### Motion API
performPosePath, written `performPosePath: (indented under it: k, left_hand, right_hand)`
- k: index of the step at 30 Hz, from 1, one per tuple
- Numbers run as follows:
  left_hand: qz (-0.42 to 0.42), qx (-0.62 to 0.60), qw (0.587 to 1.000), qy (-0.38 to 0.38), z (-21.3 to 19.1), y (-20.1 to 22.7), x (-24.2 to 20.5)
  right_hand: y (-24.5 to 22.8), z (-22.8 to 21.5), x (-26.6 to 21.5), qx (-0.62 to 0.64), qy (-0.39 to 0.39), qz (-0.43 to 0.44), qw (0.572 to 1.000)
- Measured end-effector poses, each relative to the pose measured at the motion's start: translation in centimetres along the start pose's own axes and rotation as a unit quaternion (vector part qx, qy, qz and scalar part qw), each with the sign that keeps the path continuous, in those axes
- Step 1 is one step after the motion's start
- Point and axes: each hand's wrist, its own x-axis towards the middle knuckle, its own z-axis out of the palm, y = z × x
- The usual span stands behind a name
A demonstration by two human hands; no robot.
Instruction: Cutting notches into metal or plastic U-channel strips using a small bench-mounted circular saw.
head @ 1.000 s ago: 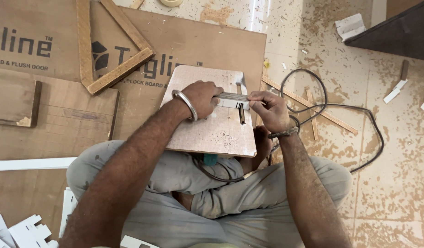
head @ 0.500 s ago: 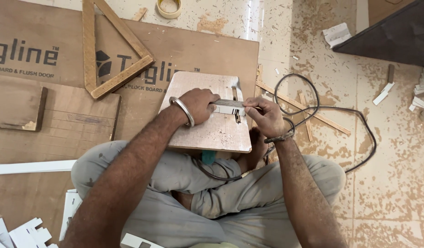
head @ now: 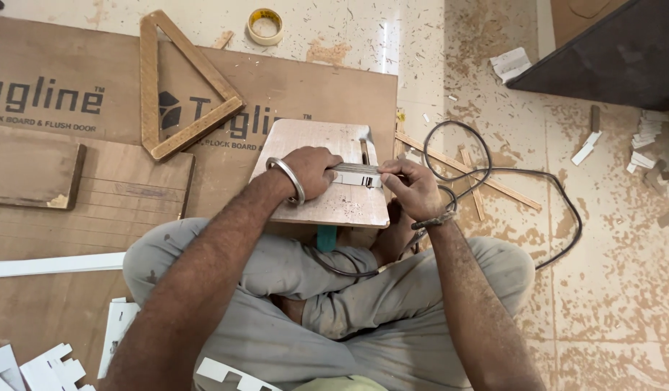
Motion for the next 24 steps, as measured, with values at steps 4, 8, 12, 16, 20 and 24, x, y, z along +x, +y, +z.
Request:
performPosePath:
  k: [4,8,12,16,20,24]
  left_hand:
    - [0.022,0.01,0.999,0.033,0.7,-0.5,0.3]
    - [0.005,0.011,1.0,0.028,0.8,-0.7,0.9]
    - [0.01,0.014,0.999,0.034,1.1,-1.2,1.4]
    - [-0.002,0.011,1.0,0.024,1.0,-1.0,1.4]
    - [-0.002,0.012,0.999,0.031,1.2,-1.4,2.1]
    - [-0.023,-0.002,1.0,0.019,0.6,-0.8,1.6]
  right_hand:
    - [0.6,0.0,0.1,-0.017,0.0,-0.06,0.998]
    - [1.1,-0.1,0.6,0.001,-0.011,-0.032,0.999]
    - [1.5,0.2,0.7,0.005,-0.01,-0.015,1.0]
    - [1.3,0.1,0.8,-0.012,-0.006,-0.017,1.0]
    - [1.3,0.0,1.0,0.009,-0.014,-0.023,1.0]
    - [0.3,0.2,1.1,-0.051,-0.006,0.019,0.998]
